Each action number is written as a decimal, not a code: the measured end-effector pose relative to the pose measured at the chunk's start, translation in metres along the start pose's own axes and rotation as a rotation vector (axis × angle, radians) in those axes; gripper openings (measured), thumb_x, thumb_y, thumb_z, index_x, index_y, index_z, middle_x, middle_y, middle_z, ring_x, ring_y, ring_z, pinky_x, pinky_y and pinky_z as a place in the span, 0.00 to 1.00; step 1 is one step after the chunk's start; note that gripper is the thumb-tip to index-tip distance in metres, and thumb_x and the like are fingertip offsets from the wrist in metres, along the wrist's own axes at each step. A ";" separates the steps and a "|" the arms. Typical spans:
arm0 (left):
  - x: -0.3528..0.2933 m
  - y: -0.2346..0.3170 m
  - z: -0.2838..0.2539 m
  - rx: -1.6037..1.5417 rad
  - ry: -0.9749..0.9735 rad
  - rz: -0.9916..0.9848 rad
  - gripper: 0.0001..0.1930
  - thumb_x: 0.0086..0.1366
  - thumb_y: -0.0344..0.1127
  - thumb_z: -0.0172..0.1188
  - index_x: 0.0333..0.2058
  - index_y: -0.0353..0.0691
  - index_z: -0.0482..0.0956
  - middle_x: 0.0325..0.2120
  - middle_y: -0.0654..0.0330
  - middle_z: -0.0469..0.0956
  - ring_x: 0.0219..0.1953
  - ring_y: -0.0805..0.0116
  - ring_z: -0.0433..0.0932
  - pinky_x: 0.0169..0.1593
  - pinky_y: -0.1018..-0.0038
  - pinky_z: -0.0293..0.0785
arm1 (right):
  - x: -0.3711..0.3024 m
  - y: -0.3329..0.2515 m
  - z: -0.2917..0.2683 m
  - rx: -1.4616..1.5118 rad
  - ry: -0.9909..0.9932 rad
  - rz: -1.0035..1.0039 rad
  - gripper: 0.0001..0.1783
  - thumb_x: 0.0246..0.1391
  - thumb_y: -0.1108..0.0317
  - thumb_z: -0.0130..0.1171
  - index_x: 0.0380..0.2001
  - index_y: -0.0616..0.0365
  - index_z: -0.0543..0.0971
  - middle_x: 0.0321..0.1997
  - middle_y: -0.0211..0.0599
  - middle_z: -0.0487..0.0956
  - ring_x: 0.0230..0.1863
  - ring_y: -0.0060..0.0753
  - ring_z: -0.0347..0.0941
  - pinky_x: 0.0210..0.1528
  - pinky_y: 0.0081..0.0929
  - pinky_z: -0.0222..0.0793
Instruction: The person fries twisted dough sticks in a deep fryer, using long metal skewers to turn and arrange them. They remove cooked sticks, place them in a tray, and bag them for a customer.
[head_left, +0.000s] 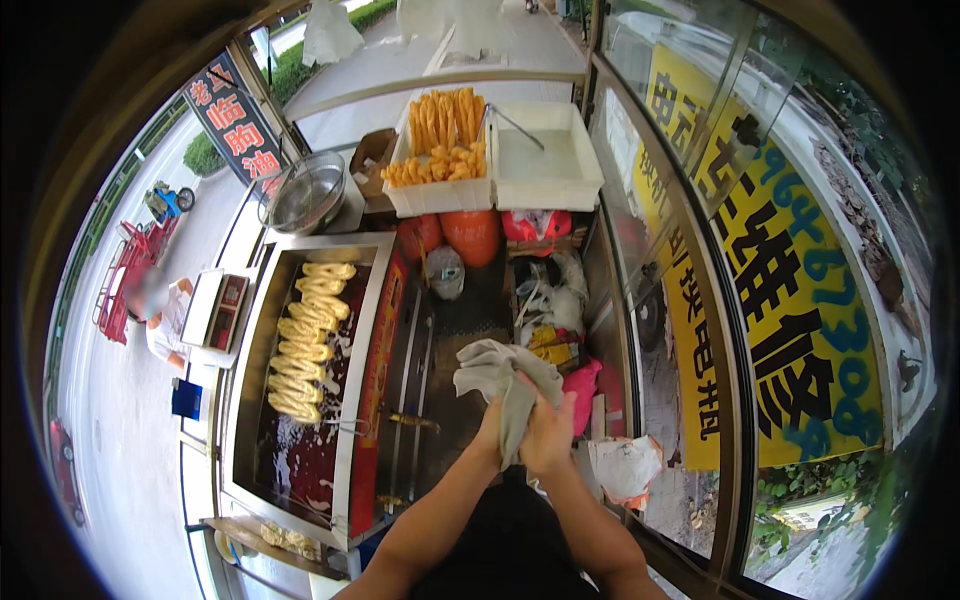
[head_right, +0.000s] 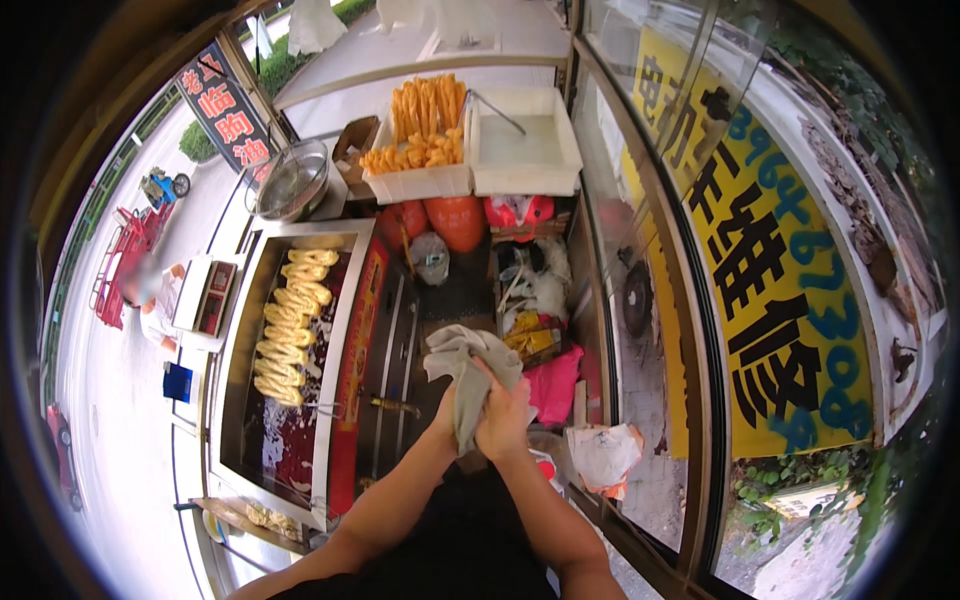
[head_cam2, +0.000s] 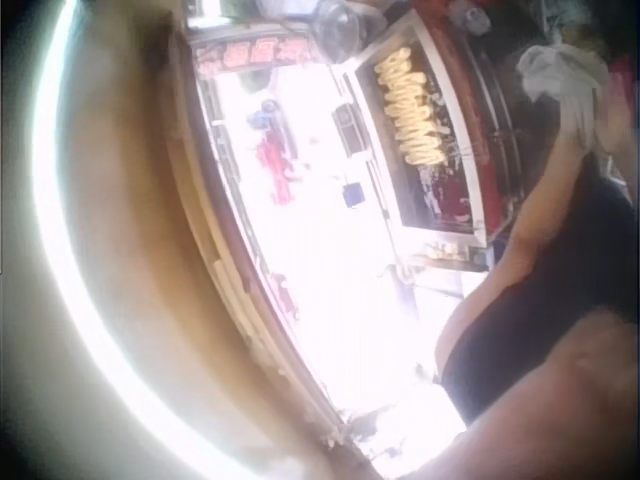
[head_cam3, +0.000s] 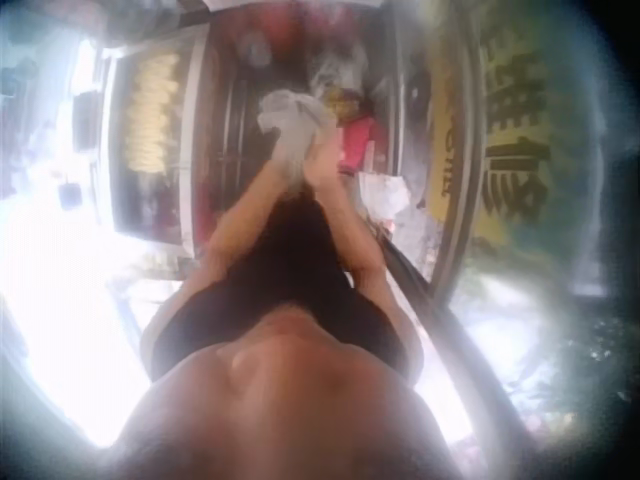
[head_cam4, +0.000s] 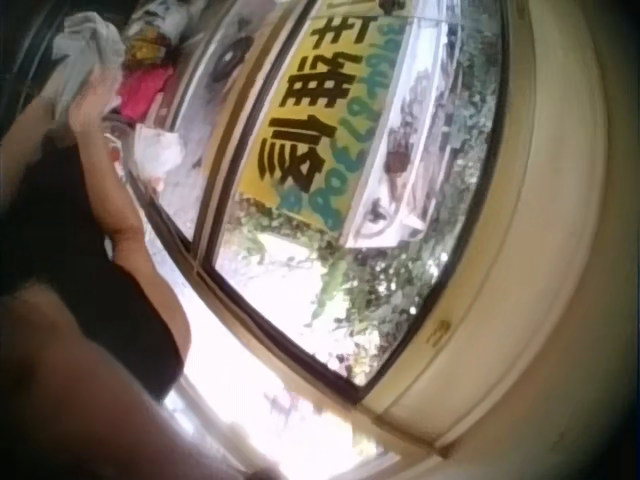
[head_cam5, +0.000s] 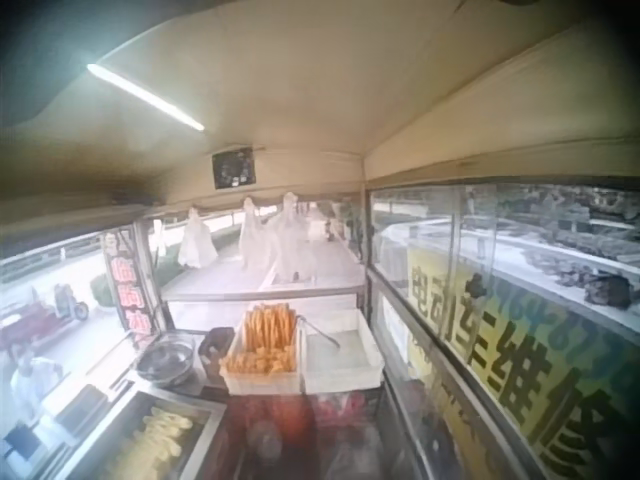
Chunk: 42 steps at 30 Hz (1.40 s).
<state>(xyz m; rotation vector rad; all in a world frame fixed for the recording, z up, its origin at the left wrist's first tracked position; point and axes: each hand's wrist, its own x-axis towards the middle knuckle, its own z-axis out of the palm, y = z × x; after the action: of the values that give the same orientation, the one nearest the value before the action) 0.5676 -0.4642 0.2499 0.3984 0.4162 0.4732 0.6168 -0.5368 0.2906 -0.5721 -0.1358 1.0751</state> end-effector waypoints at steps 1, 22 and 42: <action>0.001 -0.003 0.003 0.145 0.076 0.066 0.17 0.72 0.42 0.48 0.54 0.42 0.72 0.46 0.60 0.77 0.46 0.66 0.77 0.50 0.70 0.74 | -0.004 0.003 -0.004 -0.158 0.021 -0.042 0.57 0.58 0.30 0.39 0.67 0.77 0.47 0.73 0.57 0.50 0.73 0.51 0.48 0.74 0.40 0.40; -0.005 -0.037 0.023 0.276 -0.325 -0.710 0.19 0.71 0.38 0.52 0.58 0.42 0.70 0.42 0.67 0.76 0.41 0.78 0.76 0.40 0.80 0.75 | 0.034 -0.060 -0.110 -1.196 1.105 -0.831 0.22 0.66 0.53 0.44 0.55 0.51 0.74 0.56 0.34 0.76 0.51 0.41 0.75 0.57 0.39 0.71; 0.182 0.119 -0.107 1.018 0.112 -0.045 0.11 0.64 0.32 0.59 0.44 0.36 0.79 0.32 0.64 0.81 0.32 0.77 0.78 0.36 0.81 0.73 | 0.099 -0.059 -0.330 -1.810 0.847 -0.211 0.31 0.47 0.58 0.67 0.52 0.65 0.74 0.55 0.54 0.74 0.57 0.48 0.70 0.60 0.42 0.65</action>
<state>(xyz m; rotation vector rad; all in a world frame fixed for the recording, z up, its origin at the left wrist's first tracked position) 0.6233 -0.2450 0.1619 1.3451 0.7625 0.2055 0.8352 -0.5956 0.0235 -2.4923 -0.3994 0.1432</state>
